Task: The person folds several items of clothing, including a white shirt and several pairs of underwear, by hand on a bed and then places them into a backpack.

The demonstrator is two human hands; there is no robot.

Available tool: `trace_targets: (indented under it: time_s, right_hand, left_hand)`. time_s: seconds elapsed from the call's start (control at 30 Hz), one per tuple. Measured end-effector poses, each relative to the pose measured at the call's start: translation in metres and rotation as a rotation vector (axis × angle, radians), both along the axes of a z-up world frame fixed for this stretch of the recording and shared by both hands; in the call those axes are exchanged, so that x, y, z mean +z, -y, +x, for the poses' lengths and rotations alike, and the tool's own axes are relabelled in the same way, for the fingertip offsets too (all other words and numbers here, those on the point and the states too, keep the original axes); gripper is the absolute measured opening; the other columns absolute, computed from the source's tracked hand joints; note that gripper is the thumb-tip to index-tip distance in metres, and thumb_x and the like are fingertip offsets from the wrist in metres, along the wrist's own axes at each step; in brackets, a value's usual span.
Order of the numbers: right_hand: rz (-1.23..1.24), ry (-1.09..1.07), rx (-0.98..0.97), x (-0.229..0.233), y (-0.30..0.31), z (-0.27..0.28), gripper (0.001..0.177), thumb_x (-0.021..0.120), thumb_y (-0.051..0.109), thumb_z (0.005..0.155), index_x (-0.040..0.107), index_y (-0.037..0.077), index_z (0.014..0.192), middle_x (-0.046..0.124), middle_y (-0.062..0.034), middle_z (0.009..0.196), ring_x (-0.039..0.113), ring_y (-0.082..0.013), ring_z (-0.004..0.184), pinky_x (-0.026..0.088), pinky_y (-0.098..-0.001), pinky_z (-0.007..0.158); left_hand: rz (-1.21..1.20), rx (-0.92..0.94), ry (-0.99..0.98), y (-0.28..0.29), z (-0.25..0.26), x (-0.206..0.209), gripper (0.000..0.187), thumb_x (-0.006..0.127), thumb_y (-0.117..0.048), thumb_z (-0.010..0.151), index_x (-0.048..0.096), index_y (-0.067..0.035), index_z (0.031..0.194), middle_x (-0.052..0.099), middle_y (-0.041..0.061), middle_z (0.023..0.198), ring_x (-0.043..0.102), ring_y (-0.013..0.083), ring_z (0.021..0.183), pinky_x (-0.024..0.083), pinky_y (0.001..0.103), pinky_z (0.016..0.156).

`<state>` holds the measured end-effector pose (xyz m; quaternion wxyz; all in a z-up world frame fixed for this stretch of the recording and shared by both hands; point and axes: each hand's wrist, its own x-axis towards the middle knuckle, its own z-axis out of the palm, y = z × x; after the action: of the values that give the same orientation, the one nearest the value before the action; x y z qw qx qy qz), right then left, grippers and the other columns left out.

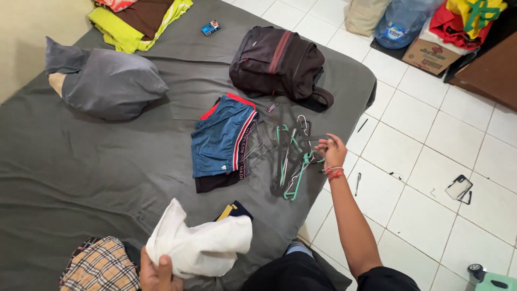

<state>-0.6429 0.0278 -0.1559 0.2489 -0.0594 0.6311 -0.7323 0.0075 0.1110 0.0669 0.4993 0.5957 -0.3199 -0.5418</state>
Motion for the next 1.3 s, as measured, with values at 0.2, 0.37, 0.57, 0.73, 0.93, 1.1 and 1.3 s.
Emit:
trace_targets:
  time_s: [0.2, 0.37, 0.57, 0.73, 0.93, 1.1, 1.3]
  right_hand:
    - [0.001, 0.051, -0.064, -0.137, 0.005, -0.050, 0.039, 0.052, 0.005, 0.121, 0.078, 0.006, 0.151, 0.091, -0.0293, 0.106, 0.092, -0.0329, 0.086, 0.085, -0.0509, 0.084]
    - [0.907, -0.634, 0.074, -0.082, -0.001, -0.020, 0.082, 0.081, 0.052, 0.116, 0.061, 0.003, 0.180, 0.060, -0.0377, 0.175, 0.059, -0.0635, 0.161, 0.050, -0.0863, 0.124]
    - [0.103, -0.560, 0.986, 0.062, -0.001, 0.135, 0.037, 0.070, 0.034, 0.133, 0.092, 0.012, 0.151, 0.096, -0.0152, 0.148, 0.084, -0.0331, 0.147, 0.058, -0.0530, 0.134]
    - [-0.233, -0.316, 1.365, 0.132, 0.020, 0.271, 0.064, 0.076, 0.026, 0.127, 0.071, -0.002, 0.184, 0.081, -0.0301, 0.173, 0.071, -0.0445, 0.166, 0.050, -0.0690, 0.144]
    - [-0.203, -0.298, 1.292, 0.133, 0.073, 0.313, 0.032, 0.103, 0.012, 0.115, 0.091, 0.004, 0.143, 0.089, -0.0057, 0.115, 0.081, -0.0184, 0.107, 0.074, -0.0428, 0.097]
    - [-0.154, -0.344, 1.303, 0.144, 0.112, 0.336, 0.062, 0.101, 0.012, 0.115, 0.076, 0.009, 0.171, 0.092, -0.0144, 0.116, 0.085, -0.0215, 0.096, 0.077, -0.0397, 0.086]
    - [-0.211, -0.696, 1.252, 0.211, 0.121, 0.384, 0.017, 0.100, 0.025, 0.120, 0.102, 0.024, 0.137, 0.098, 0.0015, 0.110, 0.078, -0.0021, 0.101, 0.072, -0.0310, 0.093]
  left_hand:
    - [-0.262, -0.103, 0.297, 0.015, 0.001, -0.002, 0.078, 0.067, -0.053, 0.121, 0.067, -0.003, 0.181, 0.084, 0.018, 0.166, 0.076, 0.0288, 0.150, 0.058, 0.043, 0.126]
    - [-0.337, -0.071, 0.260, 0.033, -0.020, -0.005, 0.077, 0.085, -0.042, 0.114, 0.065, -0.005, 0.179, 0.082, 0.015, 0.169, 0.077, 0.0265, 0.153, 0.058, 0.041, 0.134]
    - [-0.378, -0.115, 0.252, 0.040, -0.041, -0.005, 0.084, 0.103, -0.028, 0.105, 0.056, -0.005, 0.170, 0.074, 0.016, 0.149, 0.070, 0.0275, 0.141, 0.059, 0.050, 0.129]
    - [-0.453, -0.143, 0.144, 0.036, -0.040, -0.009, 0.063, 0.089, -0.021, 0.119, 0.050, -0.003, 0.165, 0.069, 0.015, 0.144, 0.061, 0.0272, 0.141, 0.054, 0.061, 0.133]
    - [-0.396, -0.064, 0.345, 0.021, -0.011, -0.050, 0.060, 0.074, -0.014, 0.124, 0.041, -0.003, 0.173, 0.073, 0.029, 0.157, 0.080, 0.0379, 0.146, 0.061, 0.061, 0.133]
    - [-0.345, 0.122, 0.592, 0.029, 0.003, -0.028, 0.076, 0.068, 0.005, 0.116, 0.039, -0.002, 0.186, 0.065, 0.041, 0.184, 0.079, 0.0691, 0.145, 0.071, 0.076, 0.113]
    - [-0.418, 0.096, 0.820, 0.061, 0.043, -0.030, 0.041, 0.056, -0.001, 0.125, 0.085, -0.025, 0.141, 0.097, 0.000, 0.132, 0.093, 0.0365, 0.127, 0.070, 0.052, 0.117]
